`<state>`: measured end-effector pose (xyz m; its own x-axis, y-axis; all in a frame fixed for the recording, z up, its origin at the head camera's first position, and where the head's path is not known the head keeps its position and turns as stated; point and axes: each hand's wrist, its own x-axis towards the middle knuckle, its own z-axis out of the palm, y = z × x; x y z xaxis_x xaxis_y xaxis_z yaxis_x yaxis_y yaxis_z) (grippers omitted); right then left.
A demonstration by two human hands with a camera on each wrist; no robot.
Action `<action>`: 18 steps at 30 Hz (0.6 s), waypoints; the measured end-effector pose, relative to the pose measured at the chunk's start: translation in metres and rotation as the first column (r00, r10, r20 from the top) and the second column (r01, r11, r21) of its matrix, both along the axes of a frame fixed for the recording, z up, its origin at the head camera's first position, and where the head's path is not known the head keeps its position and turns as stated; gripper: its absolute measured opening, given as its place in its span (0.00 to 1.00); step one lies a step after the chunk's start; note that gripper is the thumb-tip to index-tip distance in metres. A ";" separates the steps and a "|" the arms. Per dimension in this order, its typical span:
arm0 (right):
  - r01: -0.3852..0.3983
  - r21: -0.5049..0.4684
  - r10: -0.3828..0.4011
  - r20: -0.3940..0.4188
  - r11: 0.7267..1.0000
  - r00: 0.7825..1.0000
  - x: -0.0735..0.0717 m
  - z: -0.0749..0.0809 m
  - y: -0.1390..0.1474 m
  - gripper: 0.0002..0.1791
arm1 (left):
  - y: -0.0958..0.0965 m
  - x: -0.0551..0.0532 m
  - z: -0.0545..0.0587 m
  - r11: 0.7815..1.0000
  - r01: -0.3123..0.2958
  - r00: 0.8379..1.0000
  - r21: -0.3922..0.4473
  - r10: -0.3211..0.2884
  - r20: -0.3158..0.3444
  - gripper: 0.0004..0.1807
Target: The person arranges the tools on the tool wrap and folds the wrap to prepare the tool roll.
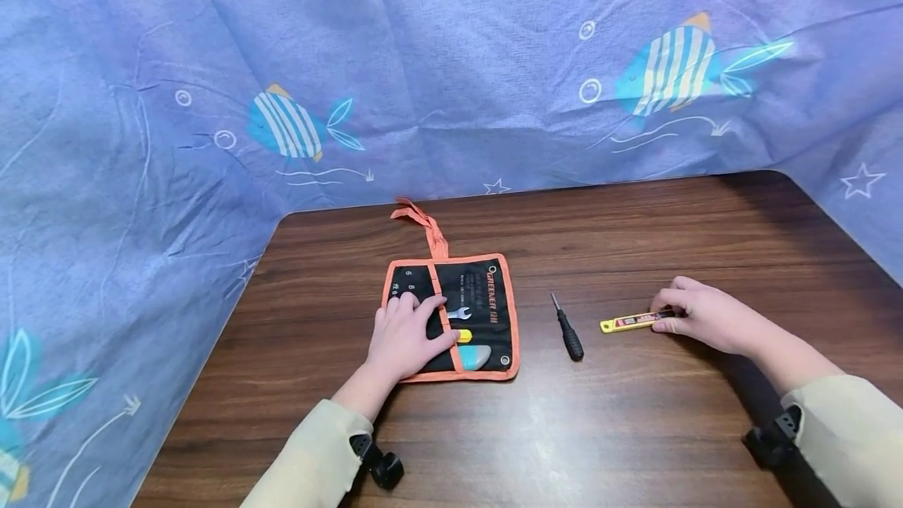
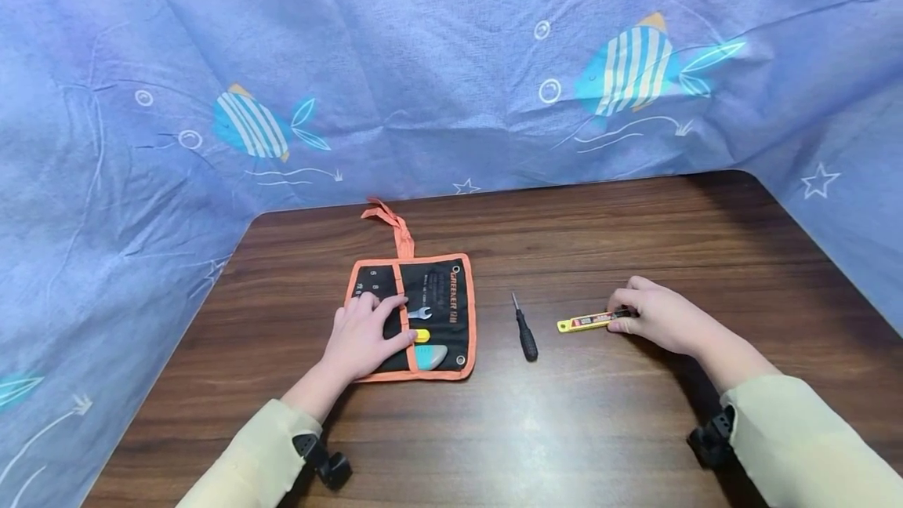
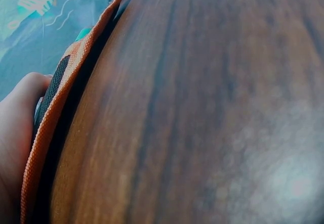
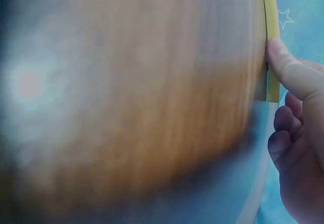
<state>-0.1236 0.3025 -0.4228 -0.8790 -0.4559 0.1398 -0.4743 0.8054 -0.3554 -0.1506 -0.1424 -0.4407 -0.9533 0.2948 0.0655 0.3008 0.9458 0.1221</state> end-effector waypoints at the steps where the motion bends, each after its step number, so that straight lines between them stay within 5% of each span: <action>1: 0.007 -0.003 -0.007 -0.016 1.000 1.000 0.001 0.000 0.000 0.09 | 0.000 0.000 0.000 1.000 0.000 1.000 0.000 0.000 -0.002 0.37; 7: 0.026 -0.031 -0.029 -0.092 0.999 0.995 0.000 0.000 -0.007 0.11 | -0.001 0.001 0.002 1.000 0.003 1.000 0.006 -0.003 -0.004 0.37; 18: 0.047 -0.037 -0.048 -0.023 0.998 0.999 -0.009 0.009 -0.036 0.05 | -0.001 0.002 0.002 1.000 0.005 1.000 0.010 -0.005 -0.012 0.37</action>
<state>-0.1328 0.2668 -0.4135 -0.8958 -0.4079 0.1765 -0.4444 0.8140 -0.3740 -0.1482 -0.1432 -0.4390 -0.9509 0.2991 0.0797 0.3074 0.9429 0.1284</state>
